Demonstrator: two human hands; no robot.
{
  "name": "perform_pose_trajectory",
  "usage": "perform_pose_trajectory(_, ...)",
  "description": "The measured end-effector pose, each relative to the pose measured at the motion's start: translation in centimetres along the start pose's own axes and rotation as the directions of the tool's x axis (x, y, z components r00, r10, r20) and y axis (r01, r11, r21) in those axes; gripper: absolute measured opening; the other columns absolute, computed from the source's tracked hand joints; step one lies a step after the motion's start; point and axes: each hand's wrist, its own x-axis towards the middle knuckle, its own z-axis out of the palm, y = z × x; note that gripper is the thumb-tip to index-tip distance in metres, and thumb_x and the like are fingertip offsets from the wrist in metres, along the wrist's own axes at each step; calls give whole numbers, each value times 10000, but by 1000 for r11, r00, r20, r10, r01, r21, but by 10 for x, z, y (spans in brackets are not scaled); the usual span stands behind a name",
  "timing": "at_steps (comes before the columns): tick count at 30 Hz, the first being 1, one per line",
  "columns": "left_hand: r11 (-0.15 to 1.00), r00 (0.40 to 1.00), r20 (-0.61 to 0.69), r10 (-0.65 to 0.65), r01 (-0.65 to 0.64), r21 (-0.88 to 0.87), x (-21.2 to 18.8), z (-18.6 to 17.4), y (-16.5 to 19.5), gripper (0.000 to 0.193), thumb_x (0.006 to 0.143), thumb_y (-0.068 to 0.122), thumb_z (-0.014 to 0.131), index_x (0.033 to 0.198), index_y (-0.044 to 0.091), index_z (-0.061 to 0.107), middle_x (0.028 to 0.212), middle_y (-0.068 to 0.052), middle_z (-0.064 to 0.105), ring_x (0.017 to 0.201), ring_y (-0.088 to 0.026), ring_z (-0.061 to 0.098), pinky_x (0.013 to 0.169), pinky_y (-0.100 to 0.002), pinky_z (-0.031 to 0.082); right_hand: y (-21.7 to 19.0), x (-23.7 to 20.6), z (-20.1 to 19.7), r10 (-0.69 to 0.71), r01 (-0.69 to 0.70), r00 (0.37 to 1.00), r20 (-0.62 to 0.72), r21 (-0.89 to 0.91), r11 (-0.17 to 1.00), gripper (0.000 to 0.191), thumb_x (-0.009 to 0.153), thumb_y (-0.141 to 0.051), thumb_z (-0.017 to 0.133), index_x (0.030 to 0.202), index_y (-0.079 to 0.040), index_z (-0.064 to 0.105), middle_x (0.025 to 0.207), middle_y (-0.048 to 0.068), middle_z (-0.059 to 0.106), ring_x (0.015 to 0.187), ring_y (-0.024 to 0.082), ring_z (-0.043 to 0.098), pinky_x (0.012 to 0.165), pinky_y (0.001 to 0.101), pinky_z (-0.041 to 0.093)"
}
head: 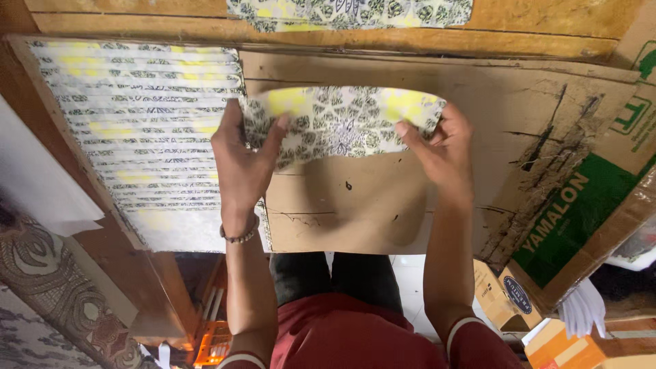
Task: The person repeatedly places a thin white sheet between two patterned paper sheets on a cardboard work surface, then folds the patterned sheets over the white sheet to form a small packet. The person continues this process one at a time, stacking the finished packets on the table.
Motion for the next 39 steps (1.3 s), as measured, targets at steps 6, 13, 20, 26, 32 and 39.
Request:
perform_pose_trajectory(6,949,970,-162,179,-127,289,30,8,-8,254,996,104,844,1037,11,612,750,-85,633,626,-161,523,582,-312,424,-7,16,13,-270,261,959,-80,-114,959,196,1077,-85,764,1213,4,654,1058,67,737,874,75,664,729,239,516)
perform_pose_trajectory(13,915,941,-196,275,-193,354,18,8,-10,328,976,9,749,1247,25,564,901,-87,713,741,-171,680,653,-325,536,1,12,25,-278,243,936,-214,-175,954,170,1103,-65,744,1176,19,616,997,39,680,851,39,585,727,222,453)
perform_pose_trajectory(20,907,940,-228,255,-150,393,15,9,-18,334,978,1,737,1267,42,573,903,-74,723,738,-160,716,633,-300,568,9,14,26,-341,303,912,-227,-184,935,184,1100,-18,739,1205,36,597,1050,68,717,910,71,621,725,207,455)
perform_pose_trajectory(26,895,932,-233,278,-163,416,14,9,-20,301,1001,30,756,1247,45,583,887,-60,722,713,-148,713,603,-286,556,7,14,31,-374,326,889,-264,-207,922,276,1094,4,742,1316,21,580,1077,69,728,896,75,656,737,211,506)
perform_pose_trajectory(32,886,929,-248,274,-143,442,10,9,-18,251,1003,51,776,1195,32,614,879,-73,711,655,-153,671,568,-302,515,2,8,30,-454,284,838,-303,-468,837,560,1013,70,804,1468,-45,499,863,9,508,744,89,450,663,243,351)
perform_pose_trajectory(39,887,930,-256,265,-131,443,9,9,-18,212,1008,42,779,1167,25,639,881,-68,716,614,-158,640,545,-310,475,10,13,22,-474,343,834,-282,-408,846,629,1033,103,732,1551,-49,409,839,19,606,690,58,514,631,210,384)
